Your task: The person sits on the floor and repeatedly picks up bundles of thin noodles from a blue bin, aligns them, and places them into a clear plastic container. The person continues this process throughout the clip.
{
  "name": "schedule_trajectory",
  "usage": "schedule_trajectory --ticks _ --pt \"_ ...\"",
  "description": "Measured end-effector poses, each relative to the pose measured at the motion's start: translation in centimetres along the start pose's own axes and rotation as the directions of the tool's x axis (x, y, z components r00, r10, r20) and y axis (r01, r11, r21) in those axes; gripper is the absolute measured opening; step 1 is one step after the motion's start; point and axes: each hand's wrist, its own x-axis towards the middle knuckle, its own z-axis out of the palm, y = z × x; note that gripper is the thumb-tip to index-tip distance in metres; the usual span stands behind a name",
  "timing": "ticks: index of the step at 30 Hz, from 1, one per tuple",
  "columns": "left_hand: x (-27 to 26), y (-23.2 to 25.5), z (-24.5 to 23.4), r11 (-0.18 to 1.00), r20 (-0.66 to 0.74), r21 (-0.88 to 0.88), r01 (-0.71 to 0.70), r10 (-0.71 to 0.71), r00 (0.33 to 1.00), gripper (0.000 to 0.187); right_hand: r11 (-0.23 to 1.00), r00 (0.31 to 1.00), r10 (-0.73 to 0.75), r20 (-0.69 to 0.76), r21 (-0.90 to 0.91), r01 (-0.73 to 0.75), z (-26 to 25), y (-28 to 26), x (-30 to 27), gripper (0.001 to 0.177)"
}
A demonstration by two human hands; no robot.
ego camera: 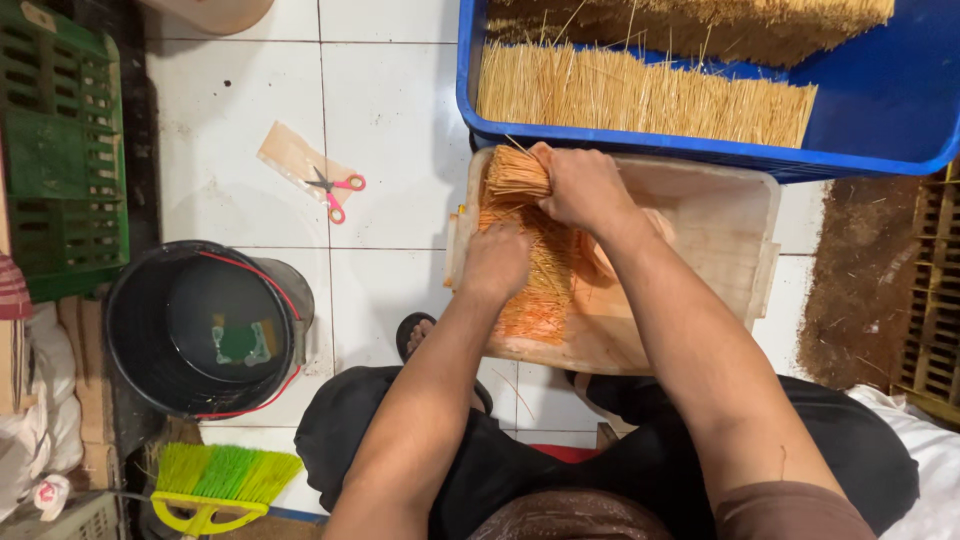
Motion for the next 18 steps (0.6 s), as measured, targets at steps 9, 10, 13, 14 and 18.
schedule_trajectory --ticks 9,10,13,14,18 --pt "2.0 -0.9 2.5 0.992 -0.179 -0.062 -0.114 0.101 0.979 0.033 0.995 0.972 -0.102 -0.214 -0.044 0.095 3.6 0.1 -2.0 0.046" --pt "1.6 -0.9 2.8 0.989 -0.215 -0.044 -0.141 0.128 0.968 0.032 0.99 0.95 -0.14 -0.279 -0.04 0.134 4.2 0.1 -2.1 0.051" --pt "-0.2 -0.7 3.3 0.993 -0.294 0.074 -0.089 0.107 0.95 0.034 0.982 0.914 -0.189 -0.36 -0.043 0.186 5.2 -0.1 -2.4 0.064" --pt "-0.7 -0.7 3.4 0.992 -0.327 0.095 -0.082 0.109 0.939 0.03 0.981 0.91 -0.194 -0.366 -0.046 0.191 5.6 -0.2 -2.4 0.069" --pt "-2.0 -0.5 3.5 0.974 -0.423 0.216 -0.067 0.155 0.893 0.024 0.978 0.904 -0.182 -0.388 -0.168 0.125 7.6 0.3 -2.1 0.068"
